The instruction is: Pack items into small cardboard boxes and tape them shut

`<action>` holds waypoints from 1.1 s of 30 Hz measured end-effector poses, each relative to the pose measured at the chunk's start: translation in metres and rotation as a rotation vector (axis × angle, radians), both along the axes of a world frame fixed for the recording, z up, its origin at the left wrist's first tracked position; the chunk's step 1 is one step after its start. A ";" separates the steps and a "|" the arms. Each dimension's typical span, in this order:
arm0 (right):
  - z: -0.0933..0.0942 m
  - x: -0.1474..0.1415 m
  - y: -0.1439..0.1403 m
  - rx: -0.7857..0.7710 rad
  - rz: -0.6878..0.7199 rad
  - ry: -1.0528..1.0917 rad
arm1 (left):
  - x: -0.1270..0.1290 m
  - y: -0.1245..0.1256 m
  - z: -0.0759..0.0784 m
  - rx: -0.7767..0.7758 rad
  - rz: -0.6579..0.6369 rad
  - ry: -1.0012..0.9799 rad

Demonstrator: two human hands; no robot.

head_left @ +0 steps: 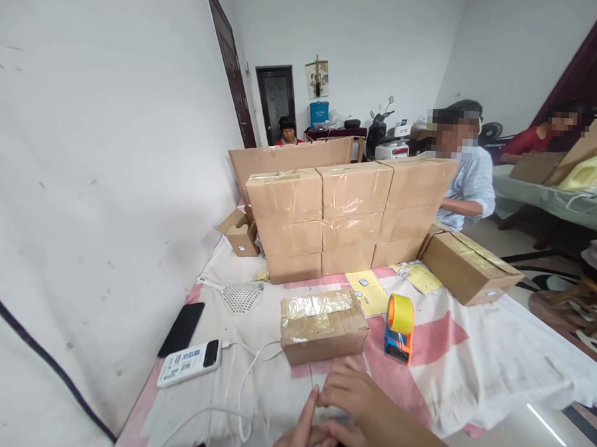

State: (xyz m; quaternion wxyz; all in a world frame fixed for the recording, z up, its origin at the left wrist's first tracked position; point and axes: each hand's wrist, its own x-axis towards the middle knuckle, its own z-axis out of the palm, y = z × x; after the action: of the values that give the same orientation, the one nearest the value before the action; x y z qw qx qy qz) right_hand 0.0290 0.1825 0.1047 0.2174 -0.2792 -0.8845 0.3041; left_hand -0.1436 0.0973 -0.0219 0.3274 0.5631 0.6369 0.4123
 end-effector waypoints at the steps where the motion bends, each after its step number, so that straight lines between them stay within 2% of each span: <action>1: 0.002 -0.006 0.001 0.010 0.012 -0.025 | 0.000 0.000 0.000 -0.005 0.008 -0.040; 7: 0.002 -0.014 0.016 0.035 0.074 -0.013 | 0.004 0.007 0.003 -0.072 0.066 -0.351; 10: 0.014 -0.003 0.027 0.054 0.052 0.127 | 0.005 0.012 0.006 -0.128 0.020 -0.400; 13: 0.047 0.026 0.049 0.047 -0.136 0.490 | 0.001 0.014 0.004 -0.176 -0.050 -0.287; 15: 0.077 0.050 0.067 0.137 -0.279 0.636 | -0.002 0.013 0.002 -0.182 -0.069 -0.223; 18: 0.116 0.074 0.087 0.174 -0.310 0.569 | -0.006 0.014 0.006 -0.106 -0.020 -0.184; 20: 0.128 0.077 0.095 0.111 -0.262 0.441 | -0.009 0.022 0.016 0.017 0.055 -0.128; 22: 0.128 0.073 0.100 0.045 -0.214 0.334 | -0.012 0.037 0.033 0.208 0.101 -0.016; 24: 0.120 0.065 0.106 -0.016 -0.157 0.267 | -0.017 0.059 0.053 0.430 0.095 0.165; 26: 0.108 0.057 0.112 -0.082 -0.092 0.193 | -0.023 0.083 0.072 0.554 0.070 0.395; 29: 0.092 0.050 0.121 -0.155 -0.043 0.090 | -0.034 0.115 0.087 0.468 -0.052 0.684; 33: 0.084 0.046 0.128 -0.190 -0.017 0.043 | -0.042 0.132 0.081 0.287 -0.196 0.791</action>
State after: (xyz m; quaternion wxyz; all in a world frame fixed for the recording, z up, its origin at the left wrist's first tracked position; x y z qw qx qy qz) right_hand 0.0752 0.3101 0.1890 0.2114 -0.2993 -0.8444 0.3909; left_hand -0.1855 0.2288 0.0595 0.0138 0.7754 0.5932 0.2161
